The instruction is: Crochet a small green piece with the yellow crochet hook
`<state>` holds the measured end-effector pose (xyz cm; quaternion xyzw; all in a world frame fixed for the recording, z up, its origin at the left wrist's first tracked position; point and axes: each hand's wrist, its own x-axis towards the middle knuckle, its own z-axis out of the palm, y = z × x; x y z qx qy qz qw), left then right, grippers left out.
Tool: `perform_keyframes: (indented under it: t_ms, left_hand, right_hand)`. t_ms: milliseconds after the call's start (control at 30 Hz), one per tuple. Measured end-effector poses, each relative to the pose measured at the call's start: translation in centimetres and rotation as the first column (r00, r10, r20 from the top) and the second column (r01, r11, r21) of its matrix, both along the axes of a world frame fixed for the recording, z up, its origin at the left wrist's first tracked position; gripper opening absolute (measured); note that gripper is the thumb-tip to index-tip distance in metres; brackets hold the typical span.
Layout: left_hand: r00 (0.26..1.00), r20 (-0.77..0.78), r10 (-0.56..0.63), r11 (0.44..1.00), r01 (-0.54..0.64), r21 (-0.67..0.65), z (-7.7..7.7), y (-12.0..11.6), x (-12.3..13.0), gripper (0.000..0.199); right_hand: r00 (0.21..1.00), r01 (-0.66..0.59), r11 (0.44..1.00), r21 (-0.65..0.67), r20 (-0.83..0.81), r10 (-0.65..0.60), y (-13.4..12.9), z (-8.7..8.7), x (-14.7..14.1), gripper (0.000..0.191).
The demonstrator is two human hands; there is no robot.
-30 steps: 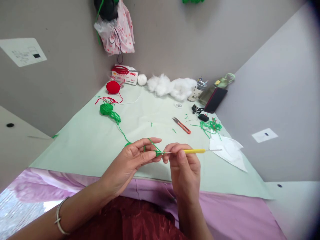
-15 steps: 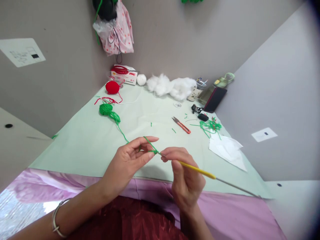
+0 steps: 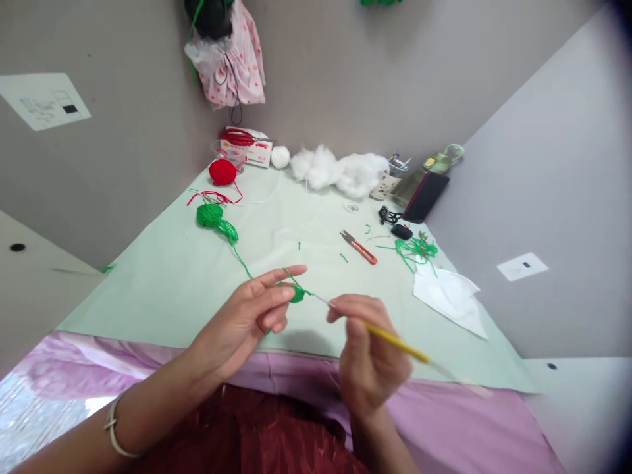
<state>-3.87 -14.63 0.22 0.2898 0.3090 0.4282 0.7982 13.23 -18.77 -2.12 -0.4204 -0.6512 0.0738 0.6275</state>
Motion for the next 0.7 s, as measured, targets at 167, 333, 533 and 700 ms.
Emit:
perform_keyframes:
  t_ms: [167, 333, 533, 700]
  left_hand:
    - [0.999, -0.034, -0.006, 0.997, 0.008, 0.076, 0.43, -0.36, 0.2, 0.035]
    - [0.995, -0.105, -0.004, 0.995, 0.015, 0.101, 0.59, -0.83, 0.42, 0.036]
    - [0.992, -0.125, -0.013, 0.997, 0.023, 0.079, 0.9, -0.73, 0.27, 0.049]
    - [0.988, -0.152, -0.012, 0.997, 0.024, 0.078, 0.83, -0.73, 0.3, 0.055]
  right_hand:
    - [0.922, -0.271, 0.953, -0.132, -0.321, 0.218, 0.65, 0.8, -0.45, 0.021]
    - [0.862, -0.338, 0.922, -0.188, -0.455, 0.223, 1.01, 0.18, -0.79, 0.02]
    - [0.86, -0.333, 0.912, -0.239, -0.474, 0.19, 0.93, -0.07, -0.52, 0.018]
    - [0.86, -0.331, 0.912, -0.243, -0.476, 0.186, 0.87, -0.17, -0.52, 0.017]
